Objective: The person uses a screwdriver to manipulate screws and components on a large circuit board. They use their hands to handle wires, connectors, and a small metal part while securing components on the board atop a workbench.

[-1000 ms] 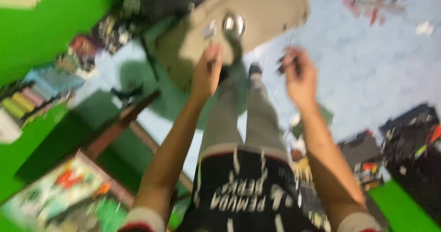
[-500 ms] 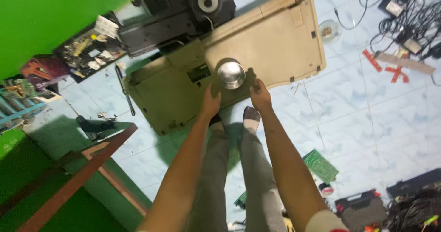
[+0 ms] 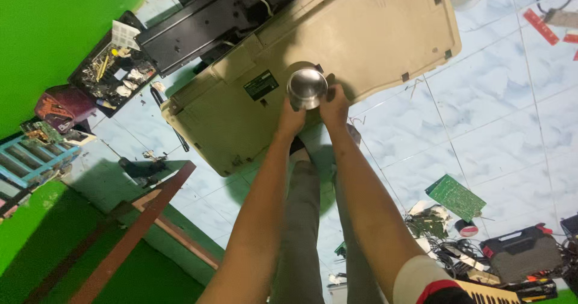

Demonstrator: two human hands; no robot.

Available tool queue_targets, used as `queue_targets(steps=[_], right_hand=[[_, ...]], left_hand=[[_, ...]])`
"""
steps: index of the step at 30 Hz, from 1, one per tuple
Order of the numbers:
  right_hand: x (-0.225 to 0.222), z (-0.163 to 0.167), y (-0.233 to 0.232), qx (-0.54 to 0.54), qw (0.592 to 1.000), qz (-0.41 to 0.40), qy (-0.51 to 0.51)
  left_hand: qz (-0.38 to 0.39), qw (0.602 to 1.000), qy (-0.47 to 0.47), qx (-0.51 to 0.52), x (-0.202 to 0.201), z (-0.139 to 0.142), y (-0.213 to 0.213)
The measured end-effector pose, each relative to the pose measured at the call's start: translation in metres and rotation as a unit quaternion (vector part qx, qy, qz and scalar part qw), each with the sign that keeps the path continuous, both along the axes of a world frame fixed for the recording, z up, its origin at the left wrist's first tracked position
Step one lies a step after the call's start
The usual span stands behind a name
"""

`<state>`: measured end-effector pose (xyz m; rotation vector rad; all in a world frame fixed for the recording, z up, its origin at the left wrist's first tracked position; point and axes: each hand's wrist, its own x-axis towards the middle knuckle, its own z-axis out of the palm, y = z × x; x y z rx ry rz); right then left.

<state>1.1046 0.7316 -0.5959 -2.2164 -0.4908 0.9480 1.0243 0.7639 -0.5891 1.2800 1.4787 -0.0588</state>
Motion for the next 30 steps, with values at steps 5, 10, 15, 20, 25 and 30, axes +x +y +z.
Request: queue_targets(steps=[5,10,15,20,25,30], right_hand=[[-0.005,0.031,-0.017,-0.064,0.995,0.031,0.069],[-0.002,0.11,-0.072,-0.022,0.947,0.027,0.319],[-0.012,0.24,-0.149,0.185,0.932,0.173,0.259],[-0.008,0.393,-0.2,0.209,0.912,0.173,0.308],[-0.012,0.559,-0.23,0.201,0.915,0.209,0.28],[-0.02,0.668,-0.253,0.301,0.891,0.272,0.204]], left_hand=[[0.064,0.996,0.023,0.058,-0.022,0.017,-0.02],[0.125,0.984,-0.124,-0.006,-0.054,0.093,-0.058],[0.103,0.953,-0.285,0.011,-0.1,0.241,-0.118],[0.145,0.949,-0.279,0.019,-0.13,0.404,-0.164],[0.142,0.946,-0.28,0.085,-0.15,0.552,-0.191],[0.198,0.892,-0.402,0.057,-0.164,0.656,-0.22]])
